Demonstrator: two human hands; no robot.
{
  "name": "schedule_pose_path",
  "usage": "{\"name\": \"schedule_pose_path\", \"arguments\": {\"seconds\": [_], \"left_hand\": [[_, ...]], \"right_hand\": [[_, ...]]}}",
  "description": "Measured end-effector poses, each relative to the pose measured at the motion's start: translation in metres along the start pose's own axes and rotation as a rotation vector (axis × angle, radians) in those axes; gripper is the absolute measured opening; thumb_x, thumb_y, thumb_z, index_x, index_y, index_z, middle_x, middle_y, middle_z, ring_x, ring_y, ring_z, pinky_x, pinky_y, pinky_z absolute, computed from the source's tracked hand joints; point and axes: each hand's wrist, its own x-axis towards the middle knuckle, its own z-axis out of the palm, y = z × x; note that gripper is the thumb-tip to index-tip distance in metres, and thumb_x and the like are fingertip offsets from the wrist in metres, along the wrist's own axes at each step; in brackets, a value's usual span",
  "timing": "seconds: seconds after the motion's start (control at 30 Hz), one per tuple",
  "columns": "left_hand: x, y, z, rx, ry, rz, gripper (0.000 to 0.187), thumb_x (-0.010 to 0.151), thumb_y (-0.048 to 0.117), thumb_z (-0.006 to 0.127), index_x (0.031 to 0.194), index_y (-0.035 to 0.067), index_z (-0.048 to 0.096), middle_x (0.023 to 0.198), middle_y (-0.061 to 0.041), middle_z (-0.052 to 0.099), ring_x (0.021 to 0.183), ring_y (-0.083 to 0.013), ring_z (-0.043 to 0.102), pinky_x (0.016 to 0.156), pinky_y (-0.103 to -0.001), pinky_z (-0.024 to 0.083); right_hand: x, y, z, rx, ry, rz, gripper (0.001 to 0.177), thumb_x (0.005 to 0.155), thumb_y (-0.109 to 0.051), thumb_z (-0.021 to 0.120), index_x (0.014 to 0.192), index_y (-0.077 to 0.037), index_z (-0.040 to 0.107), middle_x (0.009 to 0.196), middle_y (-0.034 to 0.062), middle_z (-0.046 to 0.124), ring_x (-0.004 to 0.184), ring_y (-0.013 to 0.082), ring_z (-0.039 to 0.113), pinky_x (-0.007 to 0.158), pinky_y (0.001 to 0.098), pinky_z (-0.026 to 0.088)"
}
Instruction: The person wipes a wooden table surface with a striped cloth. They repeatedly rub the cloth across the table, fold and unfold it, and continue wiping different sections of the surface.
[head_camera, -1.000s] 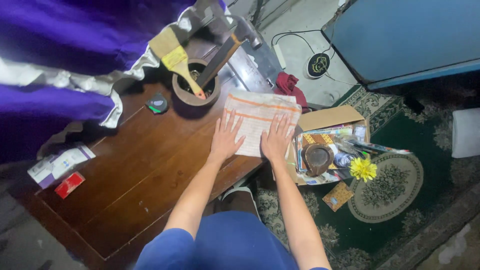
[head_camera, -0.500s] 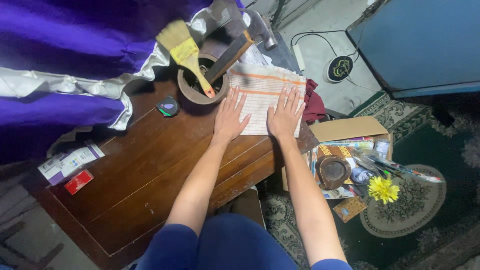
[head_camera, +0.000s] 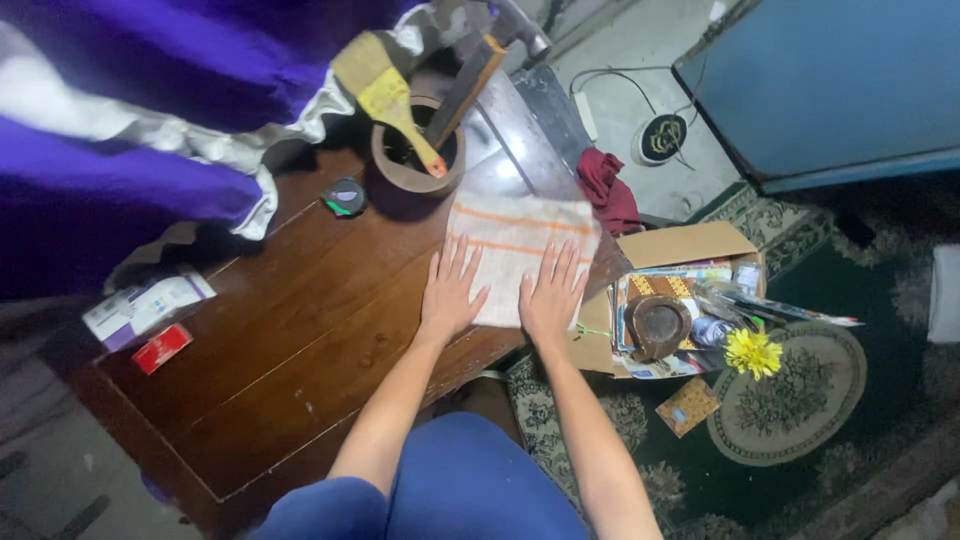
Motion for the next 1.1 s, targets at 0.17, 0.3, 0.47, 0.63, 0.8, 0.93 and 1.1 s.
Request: {"name": "schedule_pose_path", "arguments": {"seconds": [0.17, 0.3, 0.47, 0.63, 0.8, 0.93, 1.1], "left_hand": [[-0.095, -0.026, -0.005, -0.02, 0.033, -0.117, 0.076, 0.095, 0.047, 0.059, 0.157, 0.009, 0.038, 0.168, -0.018, 0.021, 0.156, -0.0382, 0.015, 0.122, -0.057, 0.02], [-0.182, -0.055, -0.008, 0.005, 0.063, -0.312, 0.075, 0.094, 0.047, 0.059, 0.156, 0.01, 0.04, 0.168, -0.017, 0.023, 0.156, -0.037, 0.015, 0.122, -0.057, 0.02], [-0.29, -0.086, -0.009, 0.081, 0.135, -0.609, 0.076, 0.093, 0.049, 0.059, 0.155, 0.008, 0.04, 0.168, -0.017, 0.022, 0.157, -0.037, 0.013, 0.122, -0.059, 0.019], [-0.341, -0.108, -0.014, 0.09, 0.224, -0.802, 0.08, 0.092, 0.049, 0.06, 0.157, 0.008, 0.036, 0.168, -0.019, 0.022, 0.157, -0.0378, 0.012, 0.121, -0.063, 0.018], [-0.283, -0.158, -0.02, -0.041, 0.255, -0.742, 0.082, 0.09, 0.043, 0.068, 0.159, 0.011, 0.036, 0.169, -0.019, 0.021, 0.156, -0.0402, 0.011, 0.121, -0.061, 0.018], [-0.244, -0.164, -0.026, -0.06, 0.105, -0.592, 0.09, 0.087, 0.047, 0.072, 0.159, 0.009, 0.033, 0.169, -0.018, 0.015, 0.158, -0.0367, 0.006, 0.125, -0.058, 0.013], [-0.278, -0.134, -0.026, -0.079, 0.006, -0.512, 0.095, 0.086, 0.05, 0.072, 0.16, 0.01, 0.028, 0.17, -0.017, 0.012, 0.157, -0.0354, 0.003, 0.125, -0.057, 0.009]], "right_hand": [[-0.063, -0.045, 0.022, -0.013, -0.043, -0.105, 0.076, 0.095, -0.037, 0.056, 0.158, -0.001, 0.034, 0.167, 0.0252, 0.022, 0.156, 0.0411, 0.017, 0.124, 0.0593, 0.009], [-0.105, -0.1, 0.036, 0.059, -0.139, -0.261, 0.074, 0.095, -0.037, 0.055, 0.157, -0.002, 0.035, 0.167, 0.0248, 0.022, 0.156, 0.0406, 0.017, 0.125, 0.0576, 0.008], [-0.144, -0.176, 0.058, 0.101, -0.295, -0.588, 0.076, 0.098, -0.039, 0.056, 0.16, -0.004, 0.031, 0.169, 0.0233, 0.02, 0.157, 0.0387, 0.016, 0.124, 0.056, 0.01], [-0.145, -0.226, 0.082, 0.104, -0.456, -0.827, 0.083, 0.094, -0.039, 0.062, 0.162, -0.01, 0.026, 0.17, 0.0201, 0.02, 0.158, 0.0376, 0.016, 0.126, 0.0545, 0.015], [-0.087, -0.233, 0.112, -0.098, -0.406, -0.771, 0.087, 0.092, -0.042, 0.065, 0.163, -0.015, 0.023, 0.168, 0.02, 0.021, 0.156, 0.0387, 0.018, 0.123, 0.056, 0.018], [-0.057, -0.197, 0.109, -0.138, -0.342, -0.704, 0.089, 0.091, -0.044, 0.065, 0.162, -0.012, 0.023, 0.167, 0.0252, 0.02, 0.154, 0.0421, 0.019, 0.124, 0.0546, 0.02], [-0.111, -0.173, 0.083, -0.131, -0.284, -0.68, 0.089, 0.093, -0.043, 0.062, 0.161, -0.005, 0.021, 0.166, 0.0292, 0.019, 0.154, 0.0472, 0.016, 0.121, 0.0577, 0.019]]}}
